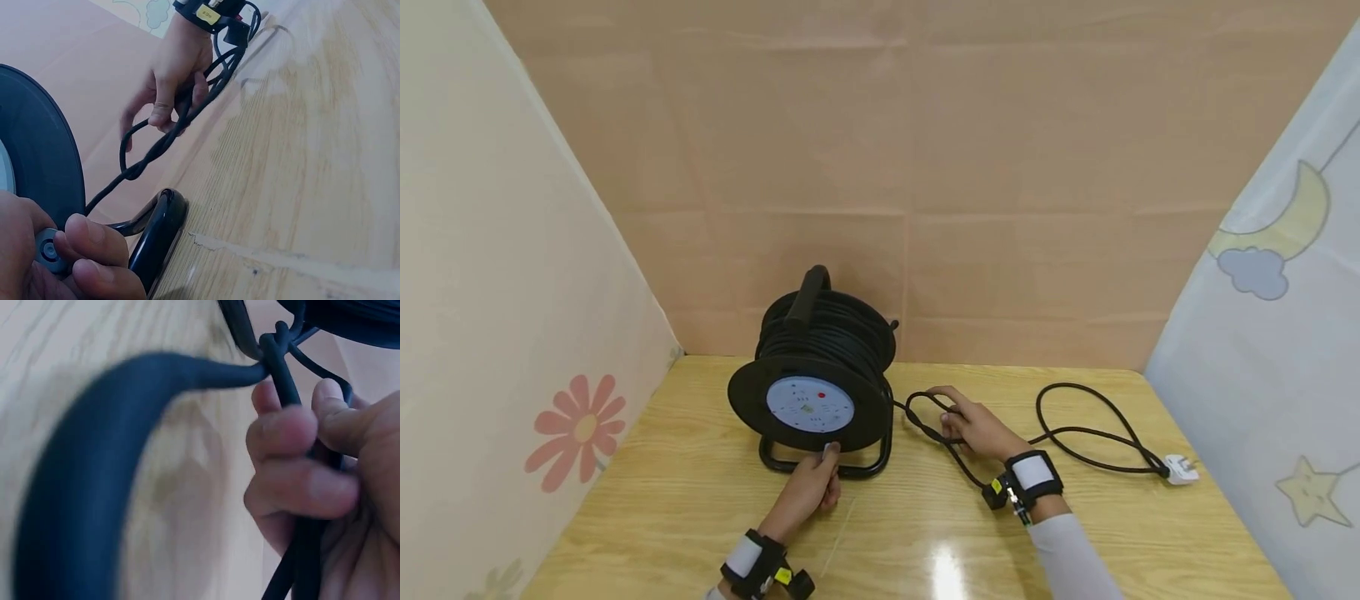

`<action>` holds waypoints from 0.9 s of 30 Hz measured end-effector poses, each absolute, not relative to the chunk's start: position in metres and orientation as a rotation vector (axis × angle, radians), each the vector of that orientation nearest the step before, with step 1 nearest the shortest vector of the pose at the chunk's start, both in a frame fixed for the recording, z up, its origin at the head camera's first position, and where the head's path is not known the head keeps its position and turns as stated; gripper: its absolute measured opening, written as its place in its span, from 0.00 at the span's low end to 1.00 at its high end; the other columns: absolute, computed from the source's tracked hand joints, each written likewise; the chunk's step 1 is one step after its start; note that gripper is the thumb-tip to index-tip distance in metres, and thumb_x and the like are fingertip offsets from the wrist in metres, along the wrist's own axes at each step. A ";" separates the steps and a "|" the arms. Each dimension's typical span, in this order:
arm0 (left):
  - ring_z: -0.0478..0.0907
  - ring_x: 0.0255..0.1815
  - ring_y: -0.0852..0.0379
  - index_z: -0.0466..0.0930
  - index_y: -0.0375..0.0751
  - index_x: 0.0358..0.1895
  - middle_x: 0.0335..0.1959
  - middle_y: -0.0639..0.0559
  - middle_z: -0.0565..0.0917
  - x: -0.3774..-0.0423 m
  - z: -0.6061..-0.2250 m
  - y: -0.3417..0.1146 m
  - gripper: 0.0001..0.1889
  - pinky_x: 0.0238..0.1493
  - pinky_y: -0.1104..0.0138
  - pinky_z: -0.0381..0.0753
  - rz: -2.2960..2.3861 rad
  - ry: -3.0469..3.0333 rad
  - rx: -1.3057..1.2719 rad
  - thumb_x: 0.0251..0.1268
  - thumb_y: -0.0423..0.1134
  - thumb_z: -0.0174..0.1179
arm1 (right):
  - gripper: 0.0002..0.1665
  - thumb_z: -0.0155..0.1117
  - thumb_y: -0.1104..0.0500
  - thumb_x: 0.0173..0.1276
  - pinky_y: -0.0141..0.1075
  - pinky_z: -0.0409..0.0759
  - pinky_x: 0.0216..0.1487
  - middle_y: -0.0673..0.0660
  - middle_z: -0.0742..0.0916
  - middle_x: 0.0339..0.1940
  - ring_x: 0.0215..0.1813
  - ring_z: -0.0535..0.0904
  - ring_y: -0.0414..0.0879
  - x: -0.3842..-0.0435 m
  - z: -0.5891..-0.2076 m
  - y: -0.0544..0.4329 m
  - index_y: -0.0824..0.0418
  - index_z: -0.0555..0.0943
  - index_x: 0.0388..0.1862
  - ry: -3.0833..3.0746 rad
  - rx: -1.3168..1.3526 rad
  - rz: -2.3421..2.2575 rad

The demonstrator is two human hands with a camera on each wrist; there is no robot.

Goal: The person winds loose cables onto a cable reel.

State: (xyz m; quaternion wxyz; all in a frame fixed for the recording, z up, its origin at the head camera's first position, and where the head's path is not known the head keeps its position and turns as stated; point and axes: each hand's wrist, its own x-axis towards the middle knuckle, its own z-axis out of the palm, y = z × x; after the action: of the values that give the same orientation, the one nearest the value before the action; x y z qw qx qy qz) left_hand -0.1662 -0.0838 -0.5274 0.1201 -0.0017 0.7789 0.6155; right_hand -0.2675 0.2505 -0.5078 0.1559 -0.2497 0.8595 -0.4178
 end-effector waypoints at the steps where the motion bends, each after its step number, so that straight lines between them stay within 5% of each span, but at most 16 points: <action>1: 0.67 0.15 0.61 0.71 0.43 0.22 0.12 0.57 0.74 -0.166 -0.528 -0.084 0.32 0.21 0.70 0.67 1.800 2.279 -0.001 0.89 0.56 0.42 | 0.27 0.45 0.61 0.90 0.34 0.78 0.24 0.62 0.84 0.41 0.28 0.77 0.44 -0.267 -0.507 0.251 0.48 0.62 0.82 2.454 -0.702 -1.201; 5: 0.67 0.14 0.61 0.71 0.43 0.22 0.12 0.57 0.73 -0.166 -0.528 -0.085 0.32 0.21 0.70 0.68 1.799 2.279 -0.005 0.89 0.57 0.42 | 0.29 0.46 0.65 0.89 0.39 0.84 0.27 0.63 0.80 0.43 0.30 0.79 0.46 -0.267 -0.501 0.254 0.50 0.64 0.84 2.423 -0.685 -1.202; 10: 0.67 0.14 0.60 0.72 0.43 0.22 0.12 0.57 0.74 -0.166 -0.528 -0.085 0.32 0.21 0.70 0.67 1.797 2.279 -0.011 0.89 0.58 0.42 | 0.30 0.43 0.69 0.87 0.38 0.81 0.29 0.62 0.79 0.35 0.34 0.73 0.45 -0.270 -0.497 0.259 0.55 0.68 0.84 2.472 -0.763 -1.087; 16: 0.67 0.15 0.60 0.72 0.45 0.23 0.13 0.57 0.74 -0.166 -0.528 -0.083 0.31 0.21 0.70 0.67 1.799 2.264 0.008 0.88 0.58 0.43 | 0.32 0.51 0.70 0.85 0.32 0.80 0.36 0.63 0.88 0.55 0.40 0.80 0.39 -0.268 -0.505 0.273 0.54 0.68 0.83 2.468 -0.825 -1.011; 19: 0.68 0.15 0.60 0.72 0.44 0.23 0.13 0.56 0.74 -0.165 -0.528 -0.083 0.31 0.21 0.70 0.67 1.794 2.261 0.008 0.88 0.59 0.43 | 0.37 0.54 0.71 0.82 0.35 0.84 0.43 0.66 0.85 0.59 0.48 0.83 0.46 -0.263 -0.510 0.279 0.54 0.63 0.86 2.429 -0.872 -0.991; 20: 0.68 0.15 0.60 0.72 0.43 0.23 0.13 0.56 0.74 -0.165 -0.528 -0.083 0.32 0.21 0.69 0.67 1.794 2.264 0.006 0.88 0.59 0.43 | 0.39 0.55 0.71 0.82 0.39 0.84 0.44 0.66 0.85 0.56 0.49 0.83 0.51 -0.262 -0.512 0.280 0.54 0.61 0.87 2.440 -0.886 -0.971; 24: 0.67 0.15 0.60 0.73 0.40 0.23 0.13 0.55 0.74 -0.165 -0.527 -0.085 0.34 0.21 0.69 0.67 1.791 2.282 0.001 0.88 0.60 0.43 | 0.52 0.65 0.72 0.75 0.60 0.80 0.65 0.71 0.79 0.70 0.69 0.77 0.72 -0.256 -0.515 0.280 0.52 0.53 0.89 2.589 -0.949 -0.867; 27: 0.68 0.15 0.60 0.73 0.39 0.22 0.13 0.55 0.75 -0.165 -0.528 -0.085 0.34 0.21 0.69 0.67 1.790 2.286 -0.003 0.88 0.59 0.42 | 0.65 0.79 0.64 0.66 0.58 0.84 0.60 0.67 0.79 0.67 0.66 0.79 0.70 -0.251 -0.513 0.277 0.48 0.48 0.90 2.726 -0.960 -0.750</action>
State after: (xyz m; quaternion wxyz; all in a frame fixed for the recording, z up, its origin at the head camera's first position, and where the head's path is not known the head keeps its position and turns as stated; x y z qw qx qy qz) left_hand -0.1647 -0.0854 -0.5281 0.1188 -0.0009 0.7816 0.6123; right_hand -0.2508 0.2772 -0.5126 0.0777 -0.3205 0.9103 -0.2504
